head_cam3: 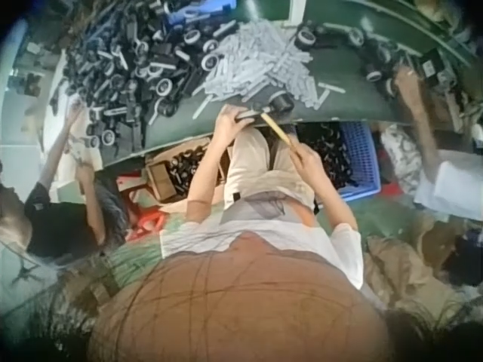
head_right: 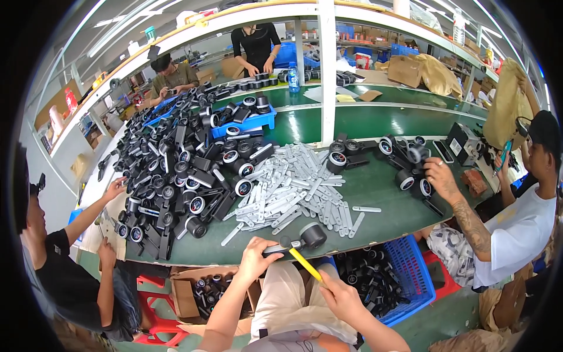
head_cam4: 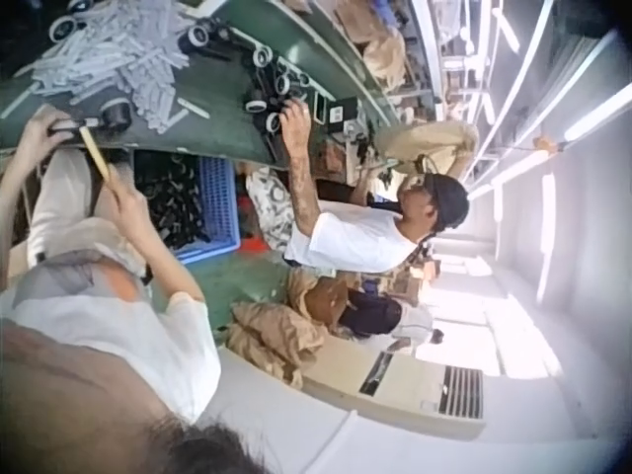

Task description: The person assembles plastic parts and metal components by hammering them together on a factory production line.

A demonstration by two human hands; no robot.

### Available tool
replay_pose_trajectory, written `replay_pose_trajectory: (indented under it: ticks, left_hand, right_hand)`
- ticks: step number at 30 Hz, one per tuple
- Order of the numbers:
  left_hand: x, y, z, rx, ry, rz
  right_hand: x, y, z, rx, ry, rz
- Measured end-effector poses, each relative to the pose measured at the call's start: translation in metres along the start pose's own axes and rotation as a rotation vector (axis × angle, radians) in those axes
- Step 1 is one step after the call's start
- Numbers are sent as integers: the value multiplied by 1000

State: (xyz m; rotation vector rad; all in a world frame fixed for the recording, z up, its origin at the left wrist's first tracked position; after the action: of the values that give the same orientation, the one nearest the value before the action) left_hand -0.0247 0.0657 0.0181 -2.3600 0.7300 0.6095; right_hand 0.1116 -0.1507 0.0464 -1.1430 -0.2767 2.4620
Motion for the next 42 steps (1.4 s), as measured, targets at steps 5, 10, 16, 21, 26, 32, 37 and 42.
replay_pose_trajectory:
  ticks: [5, 10, 16, 21, 26, 32, 37, 42]
  left_hand:
    - [1, -1, 2, 94, 60, 17]
    - [2, -1, 2, 99, 71, 12]
    - [5, 1, 8, 115, 103, -18]
    - [4, 10, 19, 76, 55, -74]
    - [2, 11, 31, -24, 85, -74]
    - [0, 8, 22, -56, 78, -64]
    - [4, 15, 34, 23, 71, -76]
    - [-5, 24, 27, -81, 259, -30]
  right_hand:
    - [-3, 3, 15, -6, -15, -52]
    - [15, 0, -1, 28, 142, 53]
    - [16, 0, 0, 59, 134, 41]
    - [15, -2, 7, -13, 65, -6]
    - [27, -9, 15, -10, 40, 136]
    - [38, -11, 18, 86, 73, 239]
    - [31, -10, 30, -42, -14, 90]
    - [33, -9, 19, -1, -13, 119]
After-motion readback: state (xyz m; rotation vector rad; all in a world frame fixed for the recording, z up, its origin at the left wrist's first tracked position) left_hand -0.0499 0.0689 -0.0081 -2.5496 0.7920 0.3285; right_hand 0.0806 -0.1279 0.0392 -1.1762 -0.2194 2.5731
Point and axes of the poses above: each hand's wrist, its own y-axis away from the middle knuckle, its own x-axis out of the palm, z = x × y, the point moved 5 cm from there along -y, towards the middle knuckle, and after that the axes turned 4 degrees about y, right-handed, at the moved point
